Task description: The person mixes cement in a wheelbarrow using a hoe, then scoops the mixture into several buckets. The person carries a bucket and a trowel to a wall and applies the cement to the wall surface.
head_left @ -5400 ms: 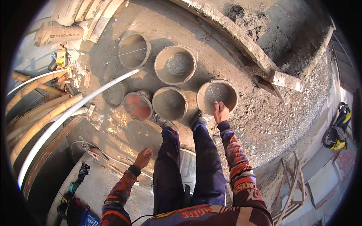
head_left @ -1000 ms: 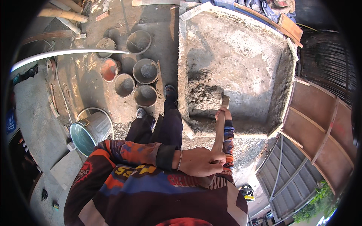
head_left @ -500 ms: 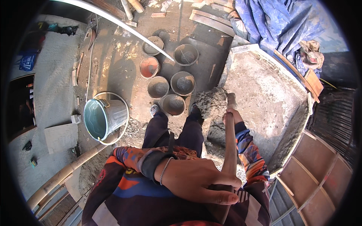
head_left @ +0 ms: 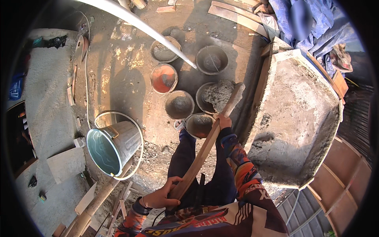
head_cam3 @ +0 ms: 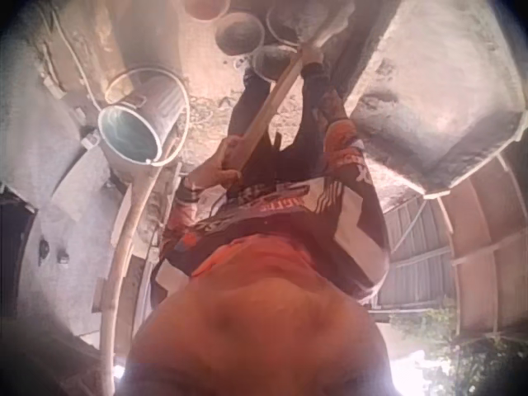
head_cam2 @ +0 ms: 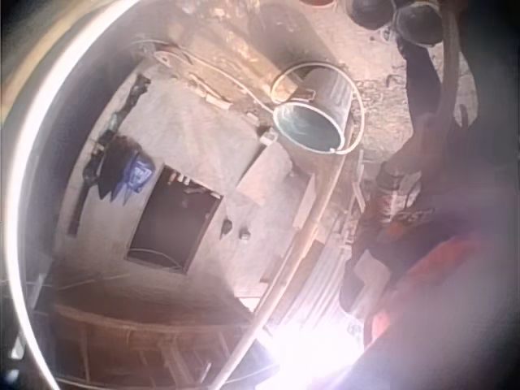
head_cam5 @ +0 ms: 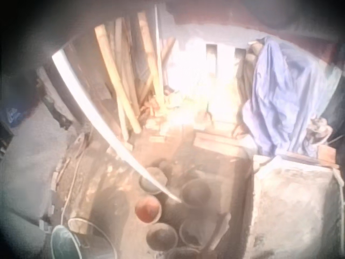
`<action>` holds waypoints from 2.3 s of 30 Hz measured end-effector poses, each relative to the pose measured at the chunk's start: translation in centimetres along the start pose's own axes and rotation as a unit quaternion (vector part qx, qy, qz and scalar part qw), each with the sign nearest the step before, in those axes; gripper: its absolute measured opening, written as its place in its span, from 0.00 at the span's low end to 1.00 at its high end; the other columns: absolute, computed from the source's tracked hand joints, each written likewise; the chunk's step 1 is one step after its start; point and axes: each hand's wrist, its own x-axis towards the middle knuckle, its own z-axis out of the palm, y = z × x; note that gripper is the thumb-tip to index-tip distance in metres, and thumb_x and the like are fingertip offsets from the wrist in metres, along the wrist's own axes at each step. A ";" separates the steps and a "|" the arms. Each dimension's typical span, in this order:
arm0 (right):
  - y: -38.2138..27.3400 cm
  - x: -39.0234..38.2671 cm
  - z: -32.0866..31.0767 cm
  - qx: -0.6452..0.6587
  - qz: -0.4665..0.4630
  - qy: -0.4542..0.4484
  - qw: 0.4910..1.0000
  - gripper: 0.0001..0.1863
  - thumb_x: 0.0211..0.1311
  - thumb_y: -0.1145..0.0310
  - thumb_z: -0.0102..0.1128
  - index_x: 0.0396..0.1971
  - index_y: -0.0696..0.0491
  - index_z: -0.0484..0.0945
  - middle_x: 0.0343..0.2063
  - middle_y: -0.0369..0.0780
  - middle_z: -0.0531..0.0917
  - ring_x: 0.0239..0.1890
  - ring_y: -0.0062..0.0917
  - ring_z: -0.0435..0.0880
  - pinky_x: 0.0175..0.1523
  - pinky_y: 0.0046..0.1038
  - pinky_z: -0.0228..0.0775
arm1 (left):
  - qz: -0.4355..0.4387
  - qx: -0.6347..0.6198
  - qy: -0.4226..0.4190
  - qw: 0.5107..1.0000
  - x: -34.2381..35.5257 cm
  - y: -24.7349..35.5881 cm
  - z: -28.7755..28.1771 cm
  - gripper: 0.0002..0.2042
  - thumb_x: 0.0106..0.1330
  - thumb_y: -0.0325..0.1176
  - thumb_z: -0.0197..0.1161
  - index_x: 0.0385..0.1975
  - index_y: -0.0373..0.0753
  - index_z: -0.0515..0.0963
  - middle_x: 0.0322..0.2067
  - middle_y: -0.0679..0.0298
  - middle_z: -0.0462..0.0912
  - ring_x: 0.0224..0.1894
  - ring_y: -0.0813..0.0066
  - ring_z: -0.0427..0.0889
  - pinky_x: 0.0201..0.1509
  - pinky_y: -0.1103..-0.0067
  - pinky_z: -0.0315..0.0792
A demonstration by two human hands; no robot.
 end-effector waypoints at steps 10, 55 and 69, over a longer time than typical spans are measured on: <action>25.5 10.8 10.3 0.059 -0.034 0.160 0.985 0.15 0.40 0.79 0.56 0.30 0.59 0.63 0.18 0.41 0.72 0.12 0.29 0.72 0.18 0.30 0.69 | -0.157 0.395 0.292 0.857 18.5 -36.3 -29.6 0.08 0.46 0.33 0.58 0.27 0.43 0.72 0.25 0.57 0.78 0.32 0.55 0.78 0.36 0.67 0.71; -1.0 -17.0 -42.5 0.638 -0.032 0.166 0.751 0.07 0.40 0.68 0.49 0.20 0.53 0.65 0.15 0.39 0.68 0.18 0.30 0.67 0.29 0.34 0.64 | 0.032 0.749 0.015 0.662 15.0 0.3 15.6 0.13 0.42 0.37 0.66 0.23 0.40 0.70 0.18 0.56 0.75 0.20 0.54 0.76 0.23 0.64 0.69; 18.7 2.2 -52.3 0.384 0.107 0.210 0.893 0.10 0.49 0.62 0.51 0.24 0.54 0.69 0.12 0.43 0.72 0.14 0.36 0.72 0.22 0.38 0.69 | -0.138 0.644 -0.137 0.740 24.0 -0.6 32.0 0.27 0.55 0.46 0.59 0.44 0.31 0.58 0.26 0.45 0.77 0.29 0.48 0.78 0.32 0.66 0.73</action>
